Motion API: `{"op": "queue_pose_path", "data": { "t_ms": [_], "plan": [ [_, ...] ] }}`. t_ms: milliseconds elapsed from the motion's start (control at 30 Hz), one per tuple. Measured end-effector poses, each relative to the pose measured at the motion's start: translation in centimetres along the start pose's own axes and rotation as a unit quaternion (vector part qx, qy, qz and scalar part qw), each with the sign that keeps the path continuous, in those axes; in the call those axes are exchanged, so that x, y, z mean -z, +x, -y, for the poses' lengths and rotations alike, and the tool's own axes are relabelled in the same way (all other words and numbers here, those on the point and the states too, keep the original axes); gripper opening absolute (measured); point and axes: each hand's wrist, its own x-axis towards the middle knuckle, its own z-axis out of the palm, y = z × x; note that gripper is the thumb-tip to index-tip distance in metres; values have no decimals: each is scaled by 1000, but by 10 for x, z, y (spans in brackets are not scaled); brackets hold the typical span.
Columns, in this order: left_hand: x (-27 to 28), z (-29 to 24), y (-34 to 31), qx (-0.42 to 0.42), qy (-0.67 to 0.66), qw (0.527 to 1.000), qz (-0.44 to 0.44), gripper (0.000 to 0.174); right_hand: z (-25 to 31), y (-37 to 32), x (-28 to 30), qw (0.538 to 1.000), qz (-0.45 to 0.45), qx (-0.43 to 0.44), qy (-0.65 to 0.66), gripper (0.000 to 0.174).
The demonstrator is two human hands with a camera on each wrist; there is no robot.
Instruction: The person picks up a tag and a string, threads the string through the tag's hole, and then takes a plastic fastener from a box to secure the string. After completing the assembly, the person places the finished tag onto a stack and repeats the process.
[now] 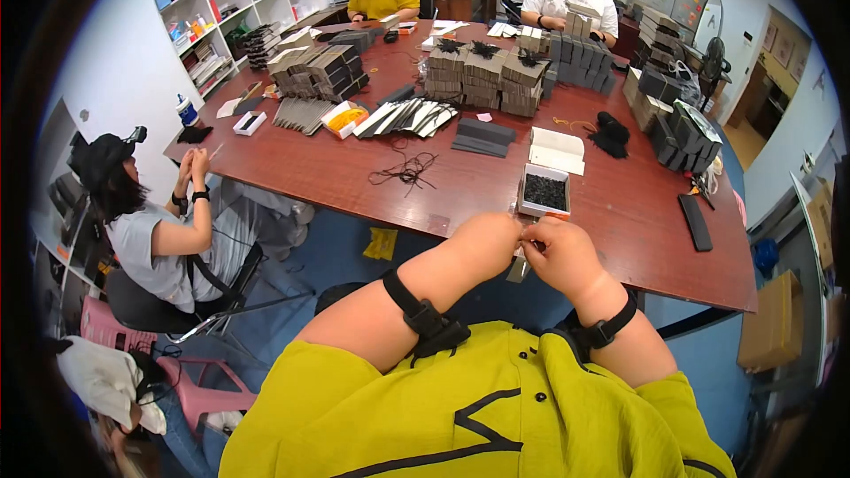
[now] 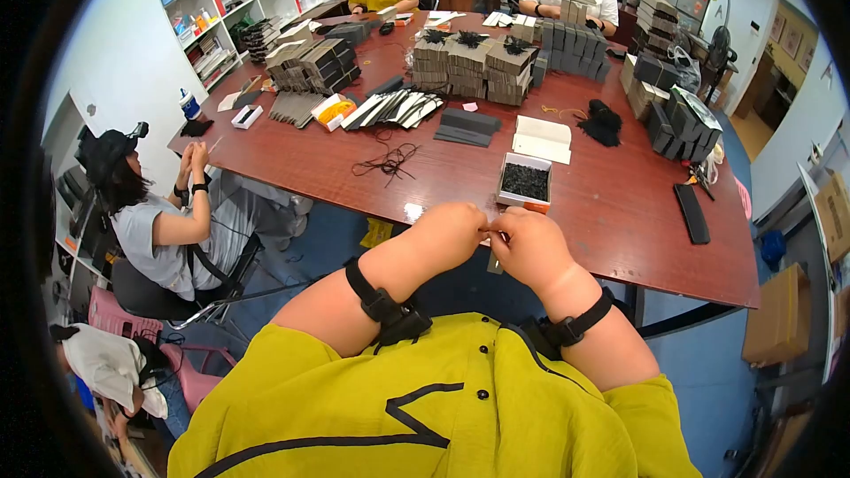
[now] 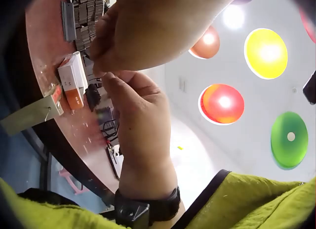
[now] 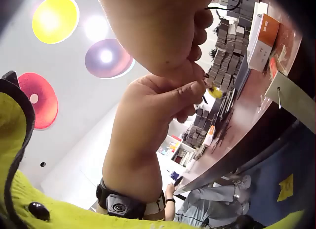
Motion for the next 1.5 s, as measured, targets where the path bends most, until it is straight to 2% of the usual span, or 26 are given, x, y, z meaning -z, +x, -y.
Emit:
{"op": "queue_pose_path", "data": {
  "t_ms": [100,167,200,233,300,333,400,433,500,567,667,800,933,1000,1033,1067,1100,1133,1167,1200,1267,1300,1367,1400,1467,1500],
  "plan": [
    [2,9,4,-1,-72,997,-9,11,-2,0,1,1000,-10,10,0,8],
    [7,16,5,153,-428,883,116,12,-3,-1,-1,992,-46,-57,104,10],
    [2,25,4,150,-504,842,115,14,-4,-1,-2,992,-47,-55,103,10],
    [2,25,3,150,-504,843,114,14,-6,-1,-3,985,-53,-77,145,10],
    [0,24,0,176,-630,751,92,12,-5,-1,-3,976,-59,-97,185,11],
    [-3,25,-1,175,-630,751,91,12,-3,-1,-5,973,-76,-93,198,10],
    [-13,27,-2,171,-768,613,69,9,1,0,-6,969,-93,-89,210,10],
    [-15,23,-3,169,-768,614,68,9,2,1,-7,968,-113,-76,211,9],
    [-17,15,-4,166,-848,502,34,8,4,2,-11,966,-133,-61,211,8],
    [-19,14,-3,159,-852,498,17,8,4,2,-20,907,-199,-94,360,5],
    [-27,16,-3,154,-861,485,-5,9,-5,2,-14,966,-139,-48,215,4],
    [-29,10,-3,125,-881,456,-25,11,0,5,-18,959,-135,-56,243,4],
    [-28,-7,6,161,-867,453,-131,12,3,10,-22,941,-158,-48,295,7],
    [-28,-11,8,155,-823,516,-180,12,-3,12,-28,926,-163,-57,336,8],
    [-30,-12,10,154,-823,516,-181,12,-5,12,-30,839,-138,-128,511,8],
    [-32,-12,12,111,-748,606,-249,9,-6,12,-30,714,-107,-194,664,9],
    [-34,-11,12,67,-657,683,-311,7,-7,12,-29,714,-108,-193,664,9],
    [-31,-10,11,67,-657,684,-310,7,-3,14,-23,666,-72,-222,708,9],
    [-28,-6,8,24,-578,746,-329,6,-1,15,-19,614,-36,-250,748,9],
    [-25,-2,5,-20,-493,799,-343,6,-3,15,-16,612,-38,-251,749,9],
    [-16,2,-2,-18,-473,826,-307,6,-7,15,-11,592,33,-262,761,9],
    [-12,3,-5,-17,-451,850,-271,7,-6,14,-10,591,31,-263,762,9],
    [-1,1,-9,21,-441,865,-239,6,-4,13,-10,687,-9,-274,673,9],
    [2,1,-9,57,-428,877,-210,6,-1,14,-7,686,-9,-275,673,9],
    [-1,5,-11,77,-508,844,-156,8,9,14,0,885,-67,-128,443,8],
    [-1,7,-12,95,-583,801,-101,11,13,14,6,884,-66,-129,444,8]
  ]
}}
